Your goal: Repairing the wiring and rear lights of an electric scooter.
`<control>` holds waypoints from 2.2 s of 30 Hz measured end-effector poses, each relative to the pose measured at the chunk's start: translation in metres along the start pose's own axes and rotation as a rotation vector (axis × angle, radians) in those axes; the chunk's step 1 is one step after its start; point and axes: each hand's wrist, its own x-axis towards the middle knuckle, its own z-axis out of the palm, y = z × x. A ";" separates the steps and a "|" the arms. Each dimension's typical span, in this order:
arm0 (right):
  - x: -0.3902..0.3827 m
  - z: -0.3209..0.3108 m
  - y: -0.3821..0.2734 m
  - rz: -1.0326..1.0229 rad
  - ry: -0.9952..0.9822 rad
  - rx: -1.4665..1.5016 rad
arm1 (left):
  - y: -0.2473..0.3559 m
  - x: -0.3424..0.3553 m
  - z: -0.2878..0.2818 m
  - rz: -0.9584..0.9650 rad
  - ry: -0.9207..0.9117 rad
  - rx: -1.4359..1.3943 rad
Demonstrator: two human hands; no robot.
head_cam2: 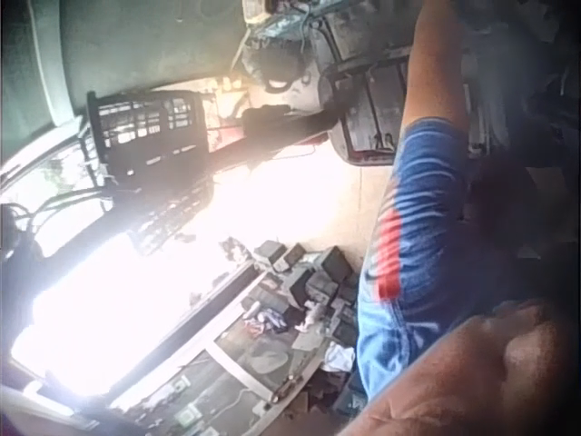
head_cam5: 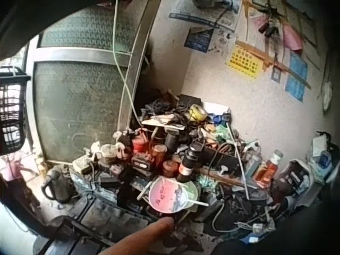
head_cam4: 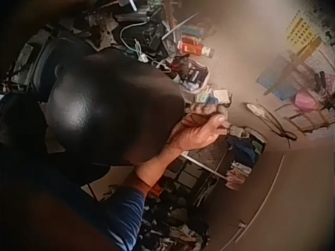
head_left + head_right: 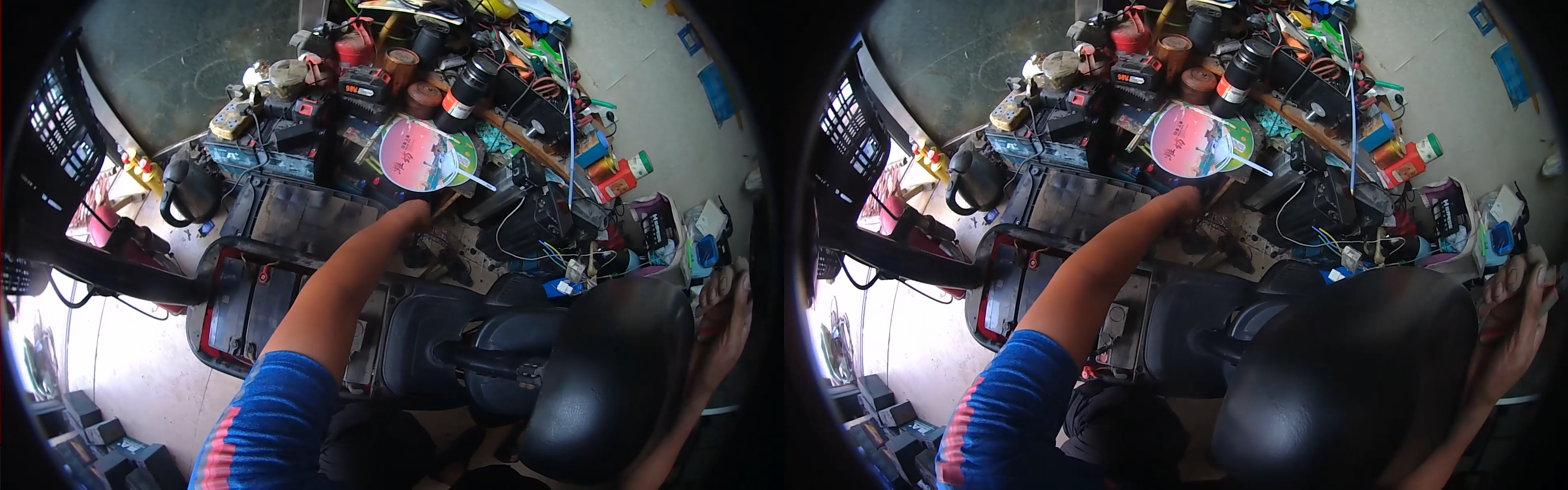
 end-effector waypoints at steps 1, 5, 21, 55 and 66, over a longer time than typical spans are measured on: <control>-0.003 0.016 0.001 0.005 0.162 -0.012 | 0.002 -0.001 0.004 0.017 -0.004 0.013; -0.013 0.014 -0.003 -0.037 0.060 -0.192 | 0.000 0.013 0.025 0.166 -0.077 0.390; -0.011 0.037 -0.005 -0.027 0.048 -0.190 | -0.032 0.046 0.050 0.073 0.203 0.558; -0.011 0.030 0.000 -0.013 -0.010 -0.157 | -0.015 0.033 0.059 0.309 0.020 0.463; -0.013 0.030 -0.005 -0.037 0.044 -0.220 | 0.045 -0.053 0.020 0.573 -0.267 0.257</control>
